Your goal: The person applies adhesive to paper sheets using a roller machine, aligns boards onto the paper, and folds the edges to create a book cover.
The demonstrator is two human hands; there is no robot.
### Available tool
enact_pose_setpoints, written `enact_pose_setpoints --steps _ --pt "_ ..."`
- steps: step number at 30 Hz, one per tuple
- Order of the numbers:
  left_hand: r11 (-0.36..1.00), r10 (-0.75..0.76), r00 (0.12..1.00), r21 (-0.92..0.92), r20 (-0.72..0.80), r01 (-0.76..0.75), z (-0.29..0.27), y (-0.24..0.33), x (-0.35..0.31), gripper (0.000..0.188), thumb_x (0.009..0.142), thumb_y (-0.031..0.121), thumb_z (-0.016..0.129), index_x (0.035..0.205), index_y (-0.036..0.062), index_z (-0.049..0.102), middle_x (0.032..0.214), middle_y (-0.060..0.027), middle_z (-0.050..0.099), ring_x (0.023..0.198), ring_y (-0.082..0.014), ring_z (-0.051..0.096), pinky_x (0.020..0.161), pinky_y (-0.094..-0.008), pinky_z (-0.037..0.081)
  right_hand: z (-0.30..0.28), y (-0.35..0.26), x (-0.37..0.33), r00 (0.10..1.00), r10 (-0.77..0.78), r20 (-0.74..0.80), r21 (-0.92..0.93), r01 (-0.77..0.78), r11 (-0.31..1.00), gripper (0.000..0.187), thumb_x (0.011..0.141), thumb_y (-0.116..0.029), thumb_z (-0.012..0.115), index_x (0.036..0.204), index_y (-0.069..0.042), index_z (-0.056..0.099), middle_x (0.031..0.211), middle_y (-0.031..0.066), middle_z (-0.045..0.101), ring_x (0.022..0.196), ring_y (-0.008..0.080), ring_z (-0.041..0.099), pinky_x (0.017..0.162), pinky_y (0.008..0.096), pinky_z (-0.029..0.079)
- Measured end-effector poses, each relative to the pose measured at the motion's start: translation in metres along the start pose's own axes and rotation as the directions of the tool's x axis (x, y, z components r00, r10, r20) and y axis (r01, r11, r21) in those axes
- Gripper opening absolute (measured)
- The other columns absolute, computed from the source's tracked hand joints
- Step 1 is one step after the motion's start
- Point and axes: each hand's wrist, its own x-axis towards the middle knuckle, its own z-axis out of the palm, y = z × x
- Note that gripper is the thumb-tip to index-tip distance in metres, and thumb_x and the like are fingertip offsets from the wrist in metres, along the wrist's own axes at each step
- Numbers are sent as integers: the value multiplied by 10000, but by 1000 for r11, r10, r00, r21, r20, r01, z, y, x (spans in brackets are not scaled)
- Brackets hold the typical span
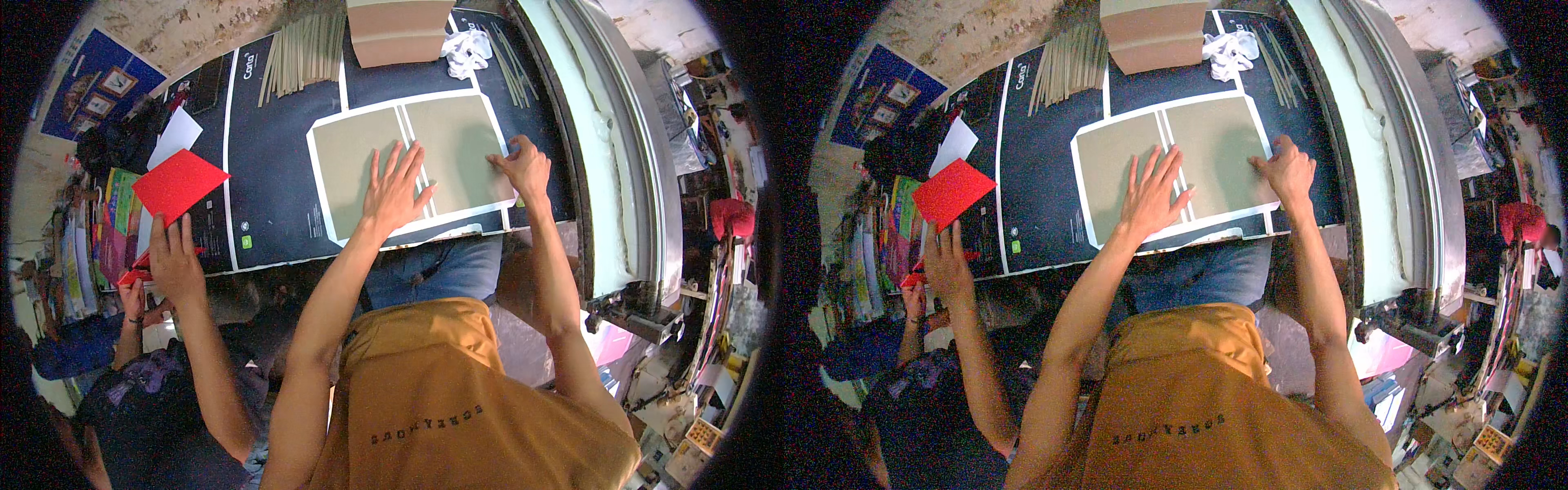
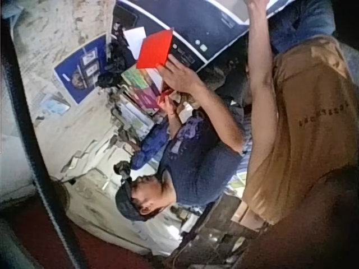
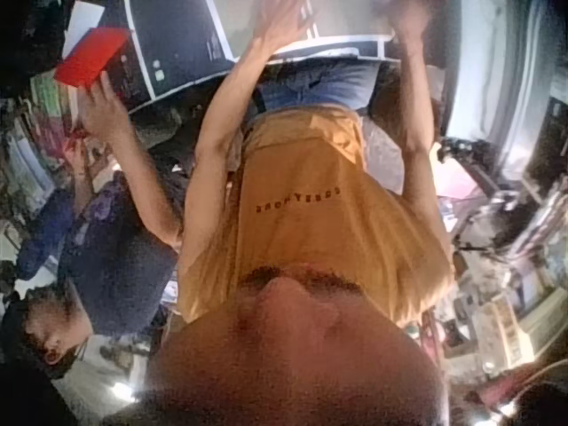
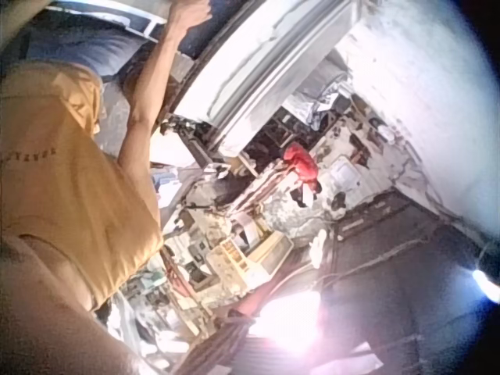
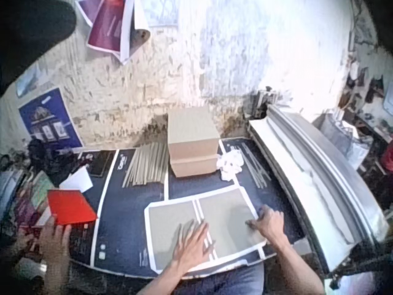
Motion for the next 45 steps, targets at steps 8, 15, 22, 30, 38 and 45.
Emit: enact_pose_setpoints --steps 8,15,22,30,38,45 --pt "1000 -13 999 6 33 13 -1 -1 -1 743 993 523 513 1571 81 361 1663 -54 292 1541 -306 234 1247 -603 116 -3 -14 -1 989 88 123 -1 -89 996 682 731 -407 866 1271 -70 621 1017 134 762 949 348 721 848 505 492" --pt "1000 -17 1000 -15 4 17 -4 0 5 669 1019 403 510 1552 21 375 1663 -97 282 1517 -331 284 1245 -582 158 37 -56 -12 946 -317 -69 82 322 943 736 881 -446 731 1466 -69 490 1509 209 478 1381 386 467 1100 513 409" --pt "1000 -23 998 3 63 22 -6 0 8 655 1009 369 531 1541 14 393 1655 -123 300 1529 -347 257 1240 -594 159 77 -74 4 958 -273 -89 -88 265 960 761 962 -535 584 1549 -87 399 1601 220 357 1474 402 351 1181 548 302" --pt "1000 -22 994 24 112 19 -13 4 10 661 1002 366 531 1534 -3 398 1650 -153 304 1530 -362 255 1226 -614 161 73 -77 -1 964 -260 -57 -98 254 962 763 992 -553 500 1585 -99 345 1631 210 311 1514 375 296 1214 572 222" --pt "995 -37 979 -86 199 55 -13 1 19 697 976 350 541 1534 -34 375 1656 -173 286 1528 -405 235 1211 -663 118 59 -82 6 975 -203 91 -107 213 971 776 994 -554 474 1598 -92 315 1652 204 270 1536 366 241 1230 557 175" --pt "991 -92 959 -75 267 115 -12 -4 21 673 999 399 522 1534 6 412 1651 -122 322 1523 -368 266 1210 -645 142 61 -85 12 975 -162 155 -96 178 979 794 981 -560 492 1598 -94 311 1659 219 245 1548 373 212 1237 557 149"
